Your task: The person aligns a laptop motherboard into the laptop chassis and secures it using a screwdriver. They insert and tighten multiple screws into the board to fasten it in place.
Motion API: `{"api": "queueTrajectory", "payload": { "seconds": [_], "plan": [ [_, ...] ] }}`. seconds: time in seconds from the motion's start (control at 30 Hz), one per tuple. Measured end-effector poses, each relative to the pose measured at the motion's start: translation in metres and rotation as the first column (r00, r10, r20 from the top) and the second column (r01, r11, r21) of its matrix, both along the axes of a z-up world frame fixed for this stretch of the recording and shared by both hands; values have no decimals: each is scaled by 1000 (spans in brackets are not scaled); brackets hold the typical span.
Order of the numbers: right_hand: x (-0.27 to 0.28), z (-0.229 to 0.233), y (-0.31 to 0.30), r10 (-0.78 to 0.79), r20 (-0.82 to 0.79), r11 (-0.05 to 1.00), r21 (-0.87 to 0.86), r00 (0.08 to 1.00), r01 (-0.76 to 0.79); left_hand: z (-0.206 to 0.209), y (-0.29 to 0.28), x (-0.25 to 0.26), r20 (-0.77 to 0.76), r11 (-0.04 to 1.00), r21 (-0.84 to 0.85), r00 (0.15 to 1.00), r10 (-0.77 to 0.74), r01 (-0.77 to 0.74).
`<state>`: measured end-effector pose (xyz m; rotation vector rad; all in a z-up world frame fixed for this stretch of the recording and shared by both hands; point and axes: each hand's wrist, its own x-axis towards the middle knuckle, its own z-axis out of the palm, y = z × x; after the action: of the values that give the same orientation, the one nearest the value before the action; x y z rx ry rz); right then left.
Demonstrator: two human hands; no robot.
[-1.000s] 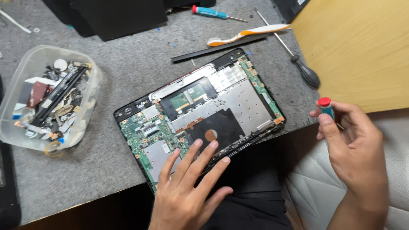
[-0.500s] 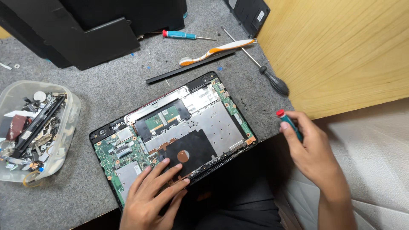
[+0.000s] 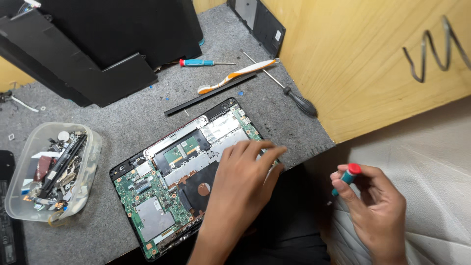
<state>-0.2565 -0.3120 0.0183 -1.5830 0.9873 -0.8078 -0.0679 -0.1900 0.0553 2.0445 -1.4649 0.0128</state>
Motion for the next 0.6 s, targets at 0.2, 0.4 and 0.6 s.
{"api": "queueTrajectory", "payload": {
  "seconds": [0.2,0.4,0.6],
  "plan": [
    [-11,-6,0,-124,218,984,-97,968,148,-34,-68,23,127,995,40,987,-99,95],
    [-24,-20,-5,-140,244,986,-56,960,158,-38,-76,27,195,992,122,979,-65,42],
    [-31,-29,-2,-159,216,967,-164,963,196,-52,-88,26,134,998,65,991,-8,0]
  ]
}}
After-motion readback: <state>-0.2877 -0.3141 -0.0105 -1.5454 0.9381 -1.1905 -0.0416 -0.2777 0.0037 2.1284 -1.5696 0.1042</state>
